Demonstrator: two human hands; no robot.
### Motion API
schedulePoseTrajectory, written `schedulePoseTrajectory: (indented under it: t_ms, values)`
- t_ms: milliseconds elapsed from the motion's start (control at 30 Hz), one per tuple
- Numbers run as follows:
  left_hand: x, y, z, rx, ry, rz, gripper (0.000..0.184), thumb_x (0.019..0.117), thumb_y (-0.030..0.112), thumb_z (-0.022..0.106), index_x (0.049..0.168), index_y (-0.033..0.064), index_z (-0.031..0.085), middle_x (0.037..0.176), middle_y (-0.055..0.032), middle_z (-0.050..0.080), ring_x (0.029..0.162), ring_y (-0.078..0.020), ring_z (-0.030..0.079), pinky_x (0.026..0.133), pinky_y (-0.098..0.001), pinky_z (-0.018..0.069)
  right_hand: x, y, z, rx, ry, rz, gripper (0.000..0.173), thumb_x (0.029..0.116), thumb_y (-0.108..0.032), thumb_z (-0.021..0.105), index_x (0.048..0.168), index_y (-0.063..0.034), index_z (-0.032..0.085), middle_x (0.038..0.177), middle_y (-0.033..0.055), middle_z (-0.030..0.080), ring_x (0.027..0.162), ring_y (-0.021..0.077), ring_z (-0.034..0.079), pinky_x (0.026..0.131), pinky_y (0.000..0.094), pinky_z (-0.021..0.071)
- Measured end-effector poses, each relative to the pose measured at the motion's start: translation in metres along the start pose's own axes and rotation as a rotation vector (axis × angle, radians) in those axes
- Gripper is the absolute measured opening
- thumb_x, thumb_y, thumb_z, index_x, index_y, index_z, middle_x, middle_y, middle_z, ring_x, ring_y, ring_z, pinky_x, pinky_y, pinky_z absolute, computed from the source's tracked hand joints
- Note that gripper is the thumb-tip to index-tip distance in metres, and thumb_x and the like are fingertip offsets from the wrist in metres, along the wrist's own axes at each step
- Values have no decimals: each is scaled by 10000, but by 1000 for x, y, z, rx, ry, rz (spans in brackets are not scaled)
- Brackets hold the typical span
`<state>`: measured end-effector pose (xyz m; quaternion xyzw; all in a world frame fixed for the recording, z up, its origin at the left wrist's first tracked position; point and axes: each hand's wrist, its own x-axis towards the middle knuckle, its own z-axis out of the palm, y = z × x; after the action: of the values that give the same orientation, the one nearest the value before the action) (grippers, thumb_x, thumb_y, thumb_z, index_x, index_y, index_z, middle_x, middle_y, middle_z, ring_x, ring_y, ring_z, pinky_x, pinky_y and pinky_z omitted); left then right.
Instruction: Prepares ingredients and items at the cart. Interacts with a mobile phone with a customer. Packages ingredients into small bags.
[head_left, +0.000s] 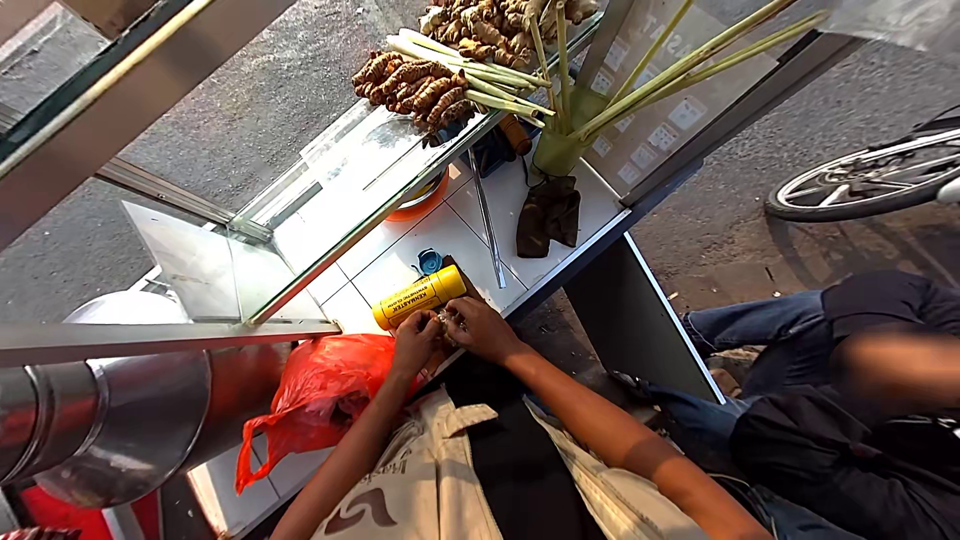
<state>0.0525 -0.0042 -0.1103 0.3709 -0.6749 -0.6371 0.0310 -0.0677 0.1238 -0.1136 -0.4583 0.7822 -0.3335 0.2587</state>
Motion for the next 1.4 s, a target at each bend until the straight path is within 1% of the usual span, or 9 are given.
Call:
schedulePoseTrajectory:
  t_ms: [233, 367, 467, 667, 900, 1033, 1167, 1233, 1400]
  values:
    - [-1, 0, 0, -84, -29, -15, 137, 1046, 72, 545, 1073, -25, 638, 899, -82, 708, 800, -125, 706, 761, -292, 601, -3, 7, 5, -144, 39, -121, 304, 1039, -208, 502, 1110, 3, 708, 1048, 163, 739, 1006, 309, 716, 901, 479, 540]
    - [0, -3, -6, 399, 32, 295, 222, 980, 152, 625, 1142, 13, 687, 1037, -106, 699, 837, -145, 675, 795, -327, 572, -2, 11, 9, -259, 81, -188, 311, 1042, -217, 500, 1061, 9, 713, 992, 167, 742, 948, 313, 728, 850, 483, 551]
    - [0, 7, -11, 670, 30, 465, 206, 975, 205, 637, 1061, 50, 743, 977, -113, 708, 820, -201, 684, 785, -388, 583, -1, 12, 13, -289, 109, -232, 301, 1036, -202, 498, 1032, 15, 706, 952, 170, 740, 906, 315, 732, 823, 480, 557]
    - [1, 38, -13, 831, -133, 245, 245, 1001, 216, 602, 1089, 48, 758, 1012, -128, 745, 978, -263, 711, 932, -482, 543, -2, 15, 19, -384, 216, -357, 258, 1016, -151, 513, 959, 20, 697, 850, 159, 722, 796, 304, 731, 729, 441, 575]
    - [6, 37, -8, 914, -227, 143, 268, 1014, 209, 555, 1087, 28, 738, 1044, -148, 730, 1040, -293, 688, 970, -497, 512, -4, 19, 23, -475, 302, -468, 228, 1013, -109, 512, 904, 4, 678, 767, 133, 684, 715, 275, 705, 705, 409, 577]
    - [6, 27, -7, 728, -178, 109, 262, 1006, 198, 556, 1054, -2, 718, 928, -142, 699, 893, -249, 666, 873, -453, 521, -6, 23, 29, -421, 359, -452, 227, 1025, -115, 511, 956, 1, 693, 852, 131, 731, 785, 263, 735, 754, 398, 593]
    - [4, 10, -3, 176, -142, 9, 197, 1029, 117, 517, 1014, -4, 673, 811, -39, 636, 713, -94, 615, 703, -292, 542, -7, 24, 32, -240, 377, -345, 244, 1029, -123, 512, 1077, 14, 708, 1010, 157, 750, 939, 298, 740, 848, 416, 590]
    - [1, 5, 2, -93, -126, -19, 181, 1054, 82, 484, 1006, -5, 636, 767, -10, 603, 662, -80, 600, 655, -259, 543, -5, 20, 30, -139, 355, -301, 247, 1020, -108, 519, 1100, 20, 714, 1042, 167, 747, 977, 307, 735, 874, 422, 586]
    - [1, 1, 1, -2, -101, 17, 162, 1033, 85, 541, 974, -8, 660, 766, -21, 628, 661, -82, 608, 646, -256, 537, 2, 15, -3, 50, -31, -134, 295, 1060, -129, 462, 1182, 32, 677, 1150, 199, 702, 1122, 313, 676, 1015, 440, 519]
